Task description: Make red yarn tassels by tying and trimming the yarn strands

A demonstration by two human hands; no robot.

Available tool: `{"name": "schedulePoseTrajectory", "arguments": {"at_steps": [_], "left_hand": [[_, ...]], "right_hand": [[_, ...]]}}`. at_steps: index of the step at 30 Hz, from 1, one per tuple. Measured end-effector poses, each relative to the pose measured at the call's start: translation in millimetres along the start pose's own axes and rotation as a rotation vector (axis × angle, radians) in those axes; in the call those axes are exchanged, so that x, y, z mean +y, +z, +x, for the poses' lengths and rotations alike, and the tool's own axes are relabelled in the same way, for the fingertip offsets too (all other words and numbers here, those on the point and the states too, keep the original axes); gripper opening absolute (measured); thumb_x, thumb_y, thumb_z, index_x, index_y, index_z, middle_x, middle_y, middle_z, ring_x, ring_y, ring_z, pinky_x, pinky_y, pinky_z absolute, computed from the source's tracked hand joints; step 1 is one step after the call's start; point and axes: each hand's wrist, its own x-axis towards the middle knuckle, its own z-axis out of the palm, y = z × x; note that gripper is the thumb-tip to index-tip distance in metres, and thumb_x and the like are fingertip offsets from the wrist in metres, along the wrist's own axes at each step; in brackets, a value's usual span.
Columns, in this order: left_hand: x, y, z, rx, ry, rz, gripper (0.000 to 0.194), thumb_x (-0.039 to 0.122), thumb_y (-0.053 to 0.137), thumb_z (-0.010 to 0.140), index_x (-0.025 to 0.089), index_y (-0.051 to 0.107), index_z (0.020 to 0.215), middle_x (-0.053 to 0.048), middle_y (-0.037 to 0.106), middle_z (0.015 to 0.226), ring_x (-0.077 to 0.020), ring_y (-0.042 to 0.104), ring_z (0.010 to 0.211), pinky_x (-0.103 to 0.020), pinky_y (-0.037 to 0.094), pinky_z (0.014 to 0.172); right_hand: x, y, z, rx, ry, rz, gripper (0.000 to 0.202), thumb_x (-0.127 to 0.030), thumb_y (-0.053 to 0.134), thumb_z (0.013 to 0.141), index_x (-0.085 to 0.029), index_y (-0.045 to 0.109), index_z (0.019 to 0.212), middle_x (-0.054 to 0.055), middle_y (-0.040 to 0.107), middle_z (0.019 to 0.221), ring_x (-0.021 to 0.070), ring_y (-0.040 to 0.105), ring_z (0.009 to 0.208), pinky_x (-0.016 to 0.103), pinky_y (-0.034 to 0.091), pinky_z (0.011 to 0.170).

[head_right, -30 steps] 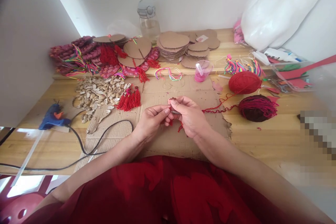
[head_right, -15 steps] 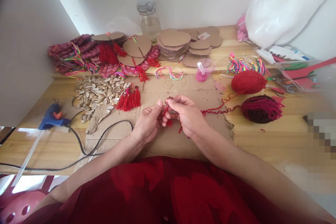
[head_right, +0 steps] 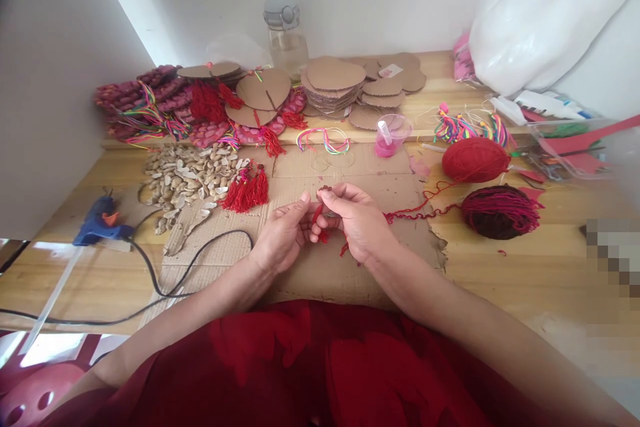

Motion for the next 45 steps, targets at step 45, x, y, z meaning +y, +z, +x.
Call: {"name": "schedulePoseTrajectory", "arguments": {"at_steps": [45], "left_hand": [[1.2, 0.2, 0.9, 0.041, 0.061, 0.089, 0.026, 0.034, 0.079, 0.071, 0.009, 0.072, 0.078, -0.003, 0.066, 0.064, -0.0073, 0.055, 0.052, -0.019, 0.043, 0.049]], "right_hand": [[2.0, 1.6, 12.4, 0.011, 0.017, -0.028, 0.035, -0.034, 0.089, 0.061, -0.018, 0.058, 0.068, -0.002, 0.065, 0.071, 0.0115, 0.056, 0.046, 0.027, 0.048, 0.043]]}}
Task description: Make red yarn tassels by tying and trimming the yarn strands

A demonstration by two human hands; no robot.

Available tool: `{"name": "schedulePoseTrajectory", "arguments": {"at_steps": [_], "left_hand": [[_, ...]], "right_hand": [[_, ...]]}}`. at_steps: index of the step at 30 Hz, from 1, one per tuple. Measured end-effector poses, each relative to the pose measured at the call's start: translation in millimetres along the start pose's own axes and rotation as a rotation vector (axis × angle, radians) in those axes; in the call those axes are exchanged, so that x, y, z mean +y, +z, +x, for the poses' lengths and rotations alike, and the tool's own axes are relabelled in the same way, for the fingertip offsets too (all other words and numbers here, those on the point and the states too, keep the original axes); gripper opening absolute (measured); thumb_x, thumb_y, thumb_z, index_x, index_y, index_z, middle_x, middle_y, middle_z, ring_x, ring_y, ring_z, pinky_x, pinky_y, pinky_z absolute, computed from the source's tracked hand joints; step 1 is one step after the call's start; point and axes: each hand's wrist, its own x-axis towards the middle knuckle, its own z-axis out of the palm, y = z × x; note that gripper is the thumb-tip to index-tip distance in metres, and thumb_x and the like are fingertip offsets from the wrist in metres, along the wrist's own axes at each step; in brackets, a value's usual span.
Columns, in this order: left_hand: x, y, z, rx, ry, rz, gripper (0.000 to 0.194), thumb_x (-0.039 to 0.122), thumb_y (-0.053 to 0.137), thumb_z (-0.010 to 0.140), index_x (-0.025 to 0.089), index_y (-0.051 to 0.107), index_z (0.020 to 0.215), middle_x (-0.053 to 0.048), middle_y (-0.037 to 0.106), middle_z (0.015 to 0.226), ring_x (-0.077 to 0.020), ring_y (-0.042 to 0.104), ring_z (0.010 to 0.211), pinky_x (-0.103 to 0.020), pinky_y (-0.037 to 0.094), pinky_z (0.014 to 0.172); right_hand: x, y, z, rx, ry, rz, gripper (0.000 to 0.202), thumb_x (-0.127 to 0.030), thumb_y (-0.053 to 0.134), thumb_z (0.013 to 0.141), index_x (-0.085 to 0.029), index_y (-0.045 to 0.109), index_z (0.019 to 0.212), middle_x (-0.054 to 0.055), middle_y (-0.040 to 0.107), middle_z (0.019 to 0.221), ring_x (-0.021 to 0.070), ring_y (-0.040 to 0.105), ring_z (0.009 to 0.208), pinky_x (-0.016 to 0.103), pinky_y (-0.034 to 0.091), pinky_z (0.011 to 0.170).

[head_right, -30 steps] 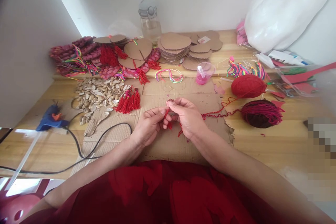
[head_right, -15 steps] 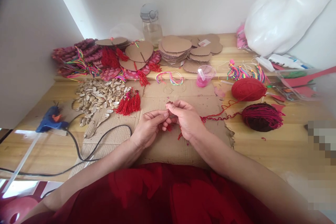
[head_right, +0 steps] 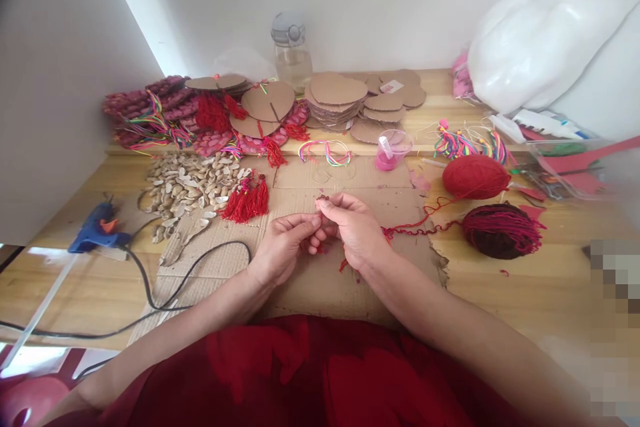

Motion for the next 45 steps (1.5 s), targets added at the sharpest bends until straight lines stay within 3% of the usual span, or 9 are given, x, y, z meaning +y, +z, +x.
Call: {"name": "schedulePoseTrajectory", "arguments": {"at_steps": [11, 16, 18, 20, 23, 27, 31, 37, 45], "left_hand": [[4.8, 0.1, -1.7, 0.047, 0.038, 0.057, 0.025, 0.035, 0.075, 0.072, 0.011, 0.069, 0.072, -0.003, 0.063, 0.060, -0.0074, 0.052, 0.049, -0.019, 0.039, 0.048], [7.8, -2.4, -0.3, 0.106, 0.062, 0.004, 0.026, 0.035, 0.077, 0.071, 0.010, 0.072, 0.077, -0.003, 0.064, 0.060, -0.0070, 0.051, 0.048, -0.019, 0.038, 0.048], [8.9, -4.3, 1.1, 0.134, 0.075, -0.038, 0.028, 0.035, 0.078, 0.070, 0.009, 0.073, 0.079, -0.003, 0.064, 0.061, -0.0066, 0.051, 0.049, -0.019, 0.038, 0.048], [9.9, -6.4, 2.6, 0.161, 0.086, -0.088, 0.029, 0.035, 0.079, 0.069, 0.009, 0.073, 0.080, -0.003, 0.064, 0.061, -0.0063, 0.051, 0.049, -0.018, 0.039, 0.048], [11.0, -9.6, 4.9, 0.196, 0.103, -0.150, 0.029, 0.034, 0.080, 0.068, 0.009, 0.072, 0.080, -0.002, 0.063, 0.062, -0.0060, 0.051, 0.052, -0.017, 0.039, 0.049], [12.2, -11.7, 7.8, 0.216, 0.112, -0.183, 0.029, 0.034, 0.080, 0.068, 0.010, 0.072, 0.081, -0.001, 0.062, 0.063, -0.0056, 0.051, 0.053, -0.016, 0.039, 0.048], [13.3, -11.0, 8.5, 0.225, 0.101, -0.203, 0.030, 0.035, 0.081, 0.066, 0.010, 0.072, 0.082, -0.001, 0.062, 0.064, -0.0060, 0.050, 0.053, -0.017, 0.039, 0.047], [13.5, -10.4, 8.7, 0.232, 0.098, -0.212, 0.030, 0.035, 0.080, 0.067, 0.010, 0.072, 0.081, -0.001, 0.061, 0.064, -0.0062, 0.049, 0.052, -0.017, 0.039, 0.047], [12.6, -10.5, 8.9, 0.227, 0.100, -0.217, 0.030, 0.036, 0.080, 0.067, 0.011, 0.071, 0.081, -0.001, 0.061, 0.063, -0.0063, 0.049, 0.051, -0.018, 0.038, 0.047]], "right_hand": [[-1.5, 2.9, 5.0, -0.009, 0.054, -0.034, 0.031, -0.035, 0.089, 0.062, -0.017, 0.064, 0.068, -0.001, 0.065, 0.068, 0.0093, 0.057, 0.051, 0.023, 0.047, 0.048], [-17.2, -2.6, 20.7, 0.014, 0.071, -0.160, 0.031, -0.036, 0.089, 0.060, -0.017, 0.067, 0.072, 0.000, 0.066, 0.077, 0.0113, 0.060, 0.064, 0.021, 0.043, 0.050], [-29.9, -8.7, 31.8, 0.058, -0.034, -0.285, 0.030, -0.039, 0.086, 0.063, -0.019, 0.069, 0.076, 0.002, 0.068, 0.082, 0.0137, 0.063, 0.070, 0.022, 0.042, 0.051], [-43.1, -15.8, 43.9, 0.124, -0.235, -0.481, 0.026, -0.042, 0.080, 0.071, -0.020, 0.070, 0.080, 0.002, 0.069, 0.085, 0.0153, 0.063, 0.072, 0.024, 0.042, 0.054], [-56.3, -24.3, 60.4, 0.172, -0.446, -0.975, 0.018, -0.039, 0.068, 0.083, -0.022, 0.073, 0.086, 0.002, 0.070, 0.078, 0.0166, 0.059, 0.067, 0.028, 0.040, 0.058], [-55.7, -26.4, 79.4, 0.062, -0.564, -1.458, 0.014, -0.024, 0.063, 0.085, -0.021, 0.076, 0.090, 0.004, 0.072, 0.080, 0.0183, 0.059, 0.065, 0.032, 0.042, 0.064], [-50.4, -19.1, 98.5, -0.039, -0.787, -1.671, 0.022, -0.016, 0.057, 0.089, -0.020, 0.078, 0.097, 0.009, 0.071, 0.098, 0.0238, 0.063, 0.089, 0.035, 0.046, 0.079], [-52.1, -3.7, 120.0, -0.169, -0.842, -1.891, 0.029, -0.014, 0.052, 0.092, -0.023, 0.078, 0.101, 0.010, 0.066, 0.104, 0.0272, 0.055, 0.102, 0.036, 0.044, 0.082], [-52.9, 4.6, 137.2, -0.053, -0.798, -2.051, 0.026, -0.012, 0.058, 0.087, -0.017, 0.072, 0.108, 0.015, 0.059, 0.103, 0.0310, 0.051, 0.098, 0.038, 0.042, 0.073]]}}
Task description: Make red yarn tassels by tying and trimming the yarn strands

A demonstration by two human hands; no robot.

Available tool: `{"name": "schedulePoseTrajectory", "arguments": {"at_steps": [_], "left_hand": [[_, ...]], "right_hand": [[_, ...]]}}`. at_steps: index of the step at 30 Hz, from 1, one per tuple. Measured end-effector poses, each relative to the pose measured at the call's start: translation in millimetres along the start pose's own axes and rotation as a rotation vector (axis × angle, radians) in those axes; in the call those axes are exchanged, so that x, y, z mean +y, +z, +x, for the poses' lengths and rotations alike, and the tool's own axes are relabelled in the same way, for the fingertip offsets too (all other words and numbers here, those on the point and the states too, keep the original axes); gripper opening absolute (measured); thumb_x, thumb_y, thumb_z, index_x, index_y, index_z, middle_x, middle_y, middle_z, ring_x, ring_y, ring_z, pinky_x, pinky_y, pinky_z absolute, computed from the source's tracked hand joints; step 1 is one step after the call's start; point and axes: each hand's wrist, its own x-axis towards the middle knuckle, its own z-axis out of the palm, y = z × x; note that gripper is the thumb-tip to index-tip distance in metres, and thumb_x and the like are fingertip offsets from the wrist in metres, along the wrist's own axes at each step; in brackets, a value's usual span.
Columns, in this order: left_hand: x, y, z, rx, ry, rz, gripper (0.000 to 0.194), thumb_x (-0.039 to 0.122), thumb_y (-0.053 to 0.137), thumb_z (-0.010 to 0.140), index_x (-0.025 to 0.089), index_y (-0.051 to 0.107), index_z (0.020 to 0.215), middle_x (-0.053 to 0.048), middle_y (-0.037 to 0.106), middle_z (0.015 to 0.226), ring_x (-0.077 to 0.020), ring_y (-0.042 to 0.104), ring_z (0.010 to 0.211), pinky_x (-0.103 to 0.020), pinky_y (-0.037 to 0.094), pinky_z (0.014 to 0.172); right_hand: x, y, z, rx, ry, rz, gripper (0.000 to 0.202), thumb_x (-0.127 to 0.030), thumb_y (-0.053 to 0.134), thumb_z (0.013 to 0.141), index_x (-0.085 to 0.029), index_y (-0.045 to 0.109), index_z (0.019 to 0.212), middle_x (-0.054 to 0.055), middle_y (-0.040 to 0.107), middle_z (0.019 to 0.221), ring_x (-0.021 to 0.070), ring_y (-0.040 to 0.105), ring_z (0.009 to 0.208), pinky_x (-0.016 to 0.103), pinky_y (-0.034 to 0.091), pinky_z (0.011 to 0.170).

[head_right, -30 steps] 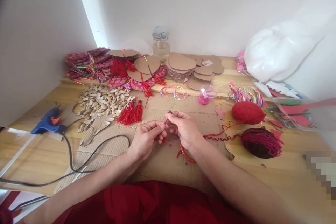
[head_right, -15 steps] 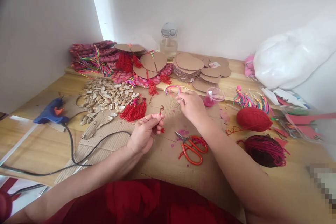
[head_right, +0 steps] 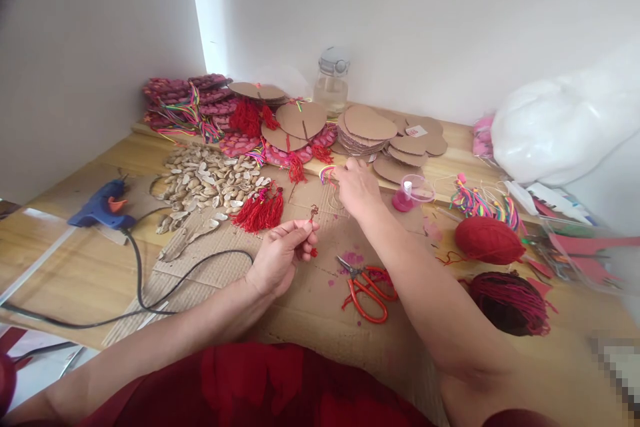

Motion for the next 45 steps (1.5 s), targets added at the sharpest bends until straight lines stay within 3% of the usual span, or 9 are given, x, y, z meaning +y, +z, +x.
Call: {"name": "schedulePoseTrajectory", "arguments": {"at_steps": [4, 11, 15, 19, 22, 25, 34, 40, 45], "left_hand": [[-0.1, -0.1, -0.3, 0.004, -0.005, -0.010, 0.029, 0.034, 0.079, 0.067, 0.010, 0.071, 0.082, -0.001, 0.062, 0.063, -0.0063, 0.049, 0.052, -0.018, 0.038, 0.047], [-0.3, 0.6, 0.1, 0.013, -0.025, -0.026, 0.030, 0.034, 0.080, 0.066, 0.010, 0.071, 0.081, -0.001, 0.062, 0.064, -0.0062, 0.049, 0.051, -0.018, 0.037, 0.047], [0.1, 0.7, 0.7, 0.019, -0.028, -0.034, 0.028, 0.033, 0.079, 0.067, 0.010, 0.071, 0.081, -0.001, 0.061, 0.063, -0.0059, 0.049, 0.051, -0.017, 0.038, 0.047], [0.2, 0.9, 0.4, 0.016, -0.041, -0.057, 0.026, 0.031, 0.078, 0.068, 0.010, 0.071, 0.081, 0.000, 0.061, 0.064, -0.0054, 0.049, 0.051, -0.017, 0.039, 0.046], [-0.3, 1.6, -0.8, 0.001, -0.060, -0.071, 0.026, 0.030, 0.079, 0.069, 0.010, 0.071, 0.084, 0.000, 0.063, 0.066, -0.0052, 0.051, 0.052, -0.016, 0.041, 0.047], [-0.6, 2.5, -2.4, -0.019, -0.068, -0.080, 0.027, 0.029, 0.079, 0.070, 0.010, 0.071, 0.087, -0.001, 0.065, 0.069, -0.0051, 0.052, 0.052, -0.016, 0.042, 0.047], [0.0, 4.7, -7.1, -0.048, -0.078, -0.052, 0.015, 0.020, 0.071, 0.078, 0.010, 0.070, 0.088, -0.006, 0.073, 0.086, -0.0039, 0.054, 0.049, -0.016, 0.045, 0.046], [2.2, 5.3, -8.7, -0.090, -0.084, -0.048, 0.013, 0.019, 0.068, 0.081, 0.009, 0.070, 0.088, -0.009, 0.074, 0.092, -0.0032, 0.054, 0.048, -0.015, 0.044, 0.045], [2.5, 4.2, -7.7, -0.099, -0.104, -0.050, 0.013, 0.020, 0.067, 0.082, 0.009, 0.070, 0.088, -0.006, 0.072, 0.082, -0.0039, 0.054, 0.048, -0.015, 0.043, 0.044]], "right_hand": [[3.4, 1.6, 3.0, 0.033, -0.011, 0.000, 0.020, -0.016, 0.062, 0.086, -0.017, 0.071, 0.103, 0.015, 0.058, 0.104, 0.0314, 0.049, 0.100, 0.038, 0.041, 0.074], [5.7, 5.8, 2.2, 0.005, -0.098, 0.017, 0.025, -0.015, 0.051, 0.091, -0.022, 0.075, 0.096, 0.013, 0.058, 0.097, 0.0288, 0.046, 0.096, 0.038, 0.038, 0.075], [7.9, 3.5, -1.3, 0.025, -0.048, 0.129, 0.020, -0.011, 0.054, 0.086, -0.018, 0.072, 0.085, 0.013, 0.061, 0.095, 0.0285, 0.050, 0.095, 0.039, 0.040, 0.080], [3.3, -12.0, -25.8, 0.074, 0.207, 0.542, 0.007, -0.014, 0.061, 0.080, -0.017, 0.068, 0.079, 0.008, 0.066, 0.087, 0.0211, 0.057, 0.076, 0.035, 0.045, 0.072], [-8.9, -27.9, -55.4, -0.042, 0.431, 1.108, 0.012, -0.030, 0.068, 0.079, -0.018, 0.064, 0.078, 0.004, 0.067, 0.077, 0.0144, 0.054, 0.057, 0.029, 0.041, 0.053], [-26.3, -40.0, -82.9, -0.139, 0.552, 1.388, 0.023, -0.037, 0.076, 0.074, -0.018, 0.063, 0.077, 0.004, 0.067, 0.070, 0.0122, 0.054, 0.051, 0.023, 0.034, 0.043], [-66.0, -49.5, -124.9, -0.215, 0.630, 1.451, 0.031, -0.045, 0.074, 0.076, -0.017, 0.061, 0.078, 0.001, 0.064, 0.056, 0.0044, 0.040, 0.035, 0.017, 0.026, 0.035], [-73.1, -41.1, -134.1, -0.268, 0.661, 1.564, 0.030, -0.044, 0.073, 0.077, -0.017, 0.060, 0.078, 0.001, 0.064, 0.069, 0.0094, 0.059, 0.048, 0.014, 0.029, 0.032], [-75.6, -38.4, -137.1, -0.353, 0.696, 1.586, 0.027, -0.041, 0.070, 0.077, -0.018, 0.057, 0.079, -0.001, 0.062, 0.067, 0.0106, 0.061, 0.048, 0.013, 0.029, 0.030]]}}
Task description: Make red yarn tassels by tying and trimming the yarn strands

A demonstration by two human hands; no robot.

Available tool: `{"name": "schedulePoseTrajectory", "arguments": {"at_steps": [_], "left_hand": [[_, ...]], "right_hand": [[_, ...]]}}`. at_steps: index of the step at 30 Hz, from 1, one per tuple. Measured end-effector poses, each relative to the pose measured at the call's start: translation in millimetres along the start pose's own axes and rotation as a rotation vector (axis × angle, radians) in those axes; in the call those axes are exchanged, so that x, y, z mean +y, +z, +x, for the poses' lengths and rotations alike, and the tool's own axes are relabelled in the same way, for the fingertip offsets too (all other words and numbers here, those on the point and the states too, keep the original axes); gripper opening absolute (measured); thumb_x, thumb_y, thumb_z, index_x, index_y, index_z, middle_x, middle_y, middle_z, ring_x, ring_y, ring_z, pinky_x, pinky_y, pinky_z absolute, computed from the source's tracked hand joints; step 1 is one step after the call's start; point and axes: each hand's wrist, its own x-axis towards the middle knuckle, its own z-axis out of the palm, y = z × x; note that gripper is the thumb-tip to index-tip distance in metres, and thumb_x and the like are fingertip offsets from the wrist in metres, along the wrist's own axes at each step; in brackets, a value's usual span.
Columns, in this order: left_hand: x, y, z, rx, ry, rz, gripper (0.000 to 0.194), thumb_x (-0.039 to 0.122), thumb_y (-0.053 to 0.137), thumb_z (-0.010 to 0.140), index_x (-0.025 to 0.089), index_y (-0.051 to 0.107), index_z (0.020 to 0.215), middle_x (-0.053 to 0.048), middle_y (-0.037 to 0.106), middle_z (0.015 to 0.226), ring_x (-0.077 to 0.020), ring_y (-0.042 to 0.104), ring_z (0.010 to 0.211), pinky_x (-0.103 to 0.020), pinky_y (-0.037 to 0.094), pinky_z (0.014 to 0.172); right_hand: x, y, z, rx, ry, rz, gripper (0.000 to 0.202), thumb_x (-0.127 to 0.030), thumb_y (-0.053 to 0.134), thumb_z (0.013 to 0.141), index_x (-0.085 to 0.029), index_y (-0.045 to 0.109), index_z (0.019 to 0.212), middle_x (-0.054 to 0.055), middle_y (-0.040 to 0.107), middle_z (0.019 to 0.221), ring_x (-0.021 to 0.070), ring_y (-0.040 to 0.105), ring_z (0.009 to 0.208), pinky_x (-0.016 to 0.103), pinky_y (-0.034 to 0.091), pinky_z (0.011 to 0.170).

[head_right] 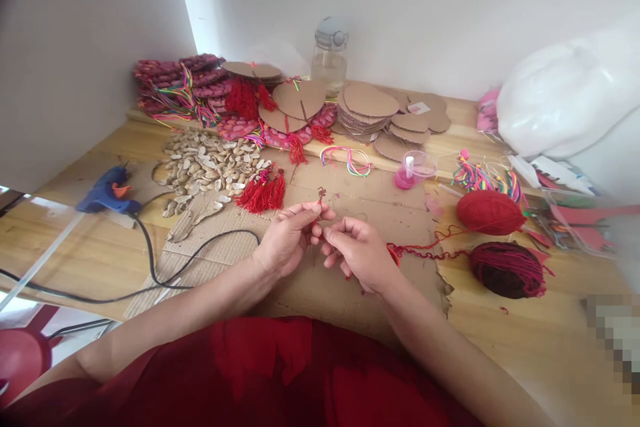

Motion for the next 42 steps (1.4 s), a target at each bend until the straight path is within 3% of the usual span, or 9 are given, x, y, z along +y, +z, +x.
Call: {"name": "schedulePoseTrajectory", "arguments": {"at_steps": [6, 8, 12, 15, 19, 25, 29, 42], "left_hand": [[-1.0, -0.2, 0.7, -0.001, 0.006, 0.043, 0.016, 0.022, 0.071, 0.077, 0.008, 0.070, 0.087, 0.000, 0.063, 0.063, -0.0048, 0.052, 0.048, -0.016, 0.042, 0.047], [-1.3, 0.0, 1.0, -0.002, 0.019, 0.059, 0.018, 0.023, 0.072, 0.076, 0.008, 0.070, 0.086, 0.000, 0.063, 0.062, -0.0050, 0.052, 0.048, -0.016, 0.043, 0.048], [-2.7, 0.5, 0.9, -0.007, 0.056, 0.111, 0.018, 0.024, 0.072, 0.075, 0.008, 0.069, 0.082, -0.001, 0.063, 0.062, -0.0054, 0.053, 0.050, -0.017, 0.045, 0.048], [-4.4, 0.7, 0.3, -0.011, 0.077, 0.173, 0.018, 0.026, 0.072, 0.075, 0.009, 0.068, 0.080, 0.000, 0.063, 0.061, -0.0058, 0.053, 0.049, -0.017, 0.044, 0.047], [-5.2, 1.1, -1.1, -0.044, 0.081, 0.245, 0.015, 0.023, 0.070, 0.076, 0.009, 0.069, 0.079, -0.001, 0.064, 0.062, -0.0063, 0.054, 0.049, -0.018, 0.045, 0.048], [-3.8, 2.2, -2.9, -0.062, 0.030, 0.257, 0.013, 0.022, 0.069, 0.077, 0.010, 0.069, 0.075, -0.002, 0.064, 0.062, -0.0064, 0.054, 0.048, -0.018, 0.045, 0.048], [-4.3, 0.5, -1.4, -0.076, 0.010, 0.194, 0.012, 0.022, 0.071, 0.075, 0.010, 0.070, 0.075, -0.002, 0.065, 0.063, -0.0064, 0.055, 0.050, -0.018, 0.046, 0.049], [-6.0, -1.2, 0.5, -0.117, -0.028, 0.172, 0.017, 0.026, 0.077, 0.074, 0.010, 0.074, 0.079, -0.004, 0.066, 0.067, -0.0076, 0.055, 0.054, -0.021, 0.045, 0.053]], "right_hand": [[0.7, -5.7, -0.2, -0.081, -0.009, -0.121, 0.027, -0.044, 0.066, 0.084, -0.018, 0.058, 0.085, 0.002, 0.064, 0.075, 0.0138, 0.065, 0.058, 0.016, 0.038, 0.035], [-1.8, -10.6, -0.7, -0.047, -0.106, -0.247, 0.026, -0.043, 0.064, 0.087, -0.018, 0.062, 0.091, 0.004, 0.067, 0.082, 0.0152, 0.066, 0.065, 0.020, 0.046, 0.042], [-10.9, -16.9, -2.9, 0.201, -0.443, -0.421, 0.025, -0.037, 0.071, 0.085, -0.021, 0.068, 0.104, 0.007, 0.070, 0.098, 0.0186, 0.066, 0.085, 0.028, 0.054, 0.065], [-15.7, -14.0, -2.3, 0.174, -0.524, -0.432, 0.021, -0.035, 0.071, 0.086, -0.021, 0.072, 0.102, 0.006, 0.072, 0.096, 0.0195, 0.066, 0.083, 0.029, 0.051, 0.063], [-15.0, -9.5, 5.4, 0.162, -0.529, -0.374, 0.013, -0.033, 0.069, 0.088, -0.020, 0.073, 0.088, 0.003, 0.072, 0.081, 0.0168, 0.064, 0.071, 0.031, 0.049, 0.064], [-11.1, -12.5, 16.1, 0.132, -0.560, -0.304, 0.010, -0.030, 0.072, 0.085, -0.020, 0.074, 0.087, 0.002, 0.072, 0.084, 0.0157, 0.065, 0.075, 0.030, 0.050, 0.069], [-10.1, -11.9, 18.0, 0.079, -0.524, -0.171, 0.011, -0.031, 0.071, 0.086, -0.020, 0.073, 0.087, 0.001, 0.071, 0.078, 0.0138, 0.064, 0.069, 0.028, 0.052, 0.066], [-10.4, -17.3, 19.8, 0.162, -0.340, -0.129, 0.027, -0.044, 0.081, 0.074, -0.019, 0.075, 0.081, 0.004, 0.072, 0.075, 0.0131, 0.061, 0.062, 0.026, 0.050, 0.056]]}}
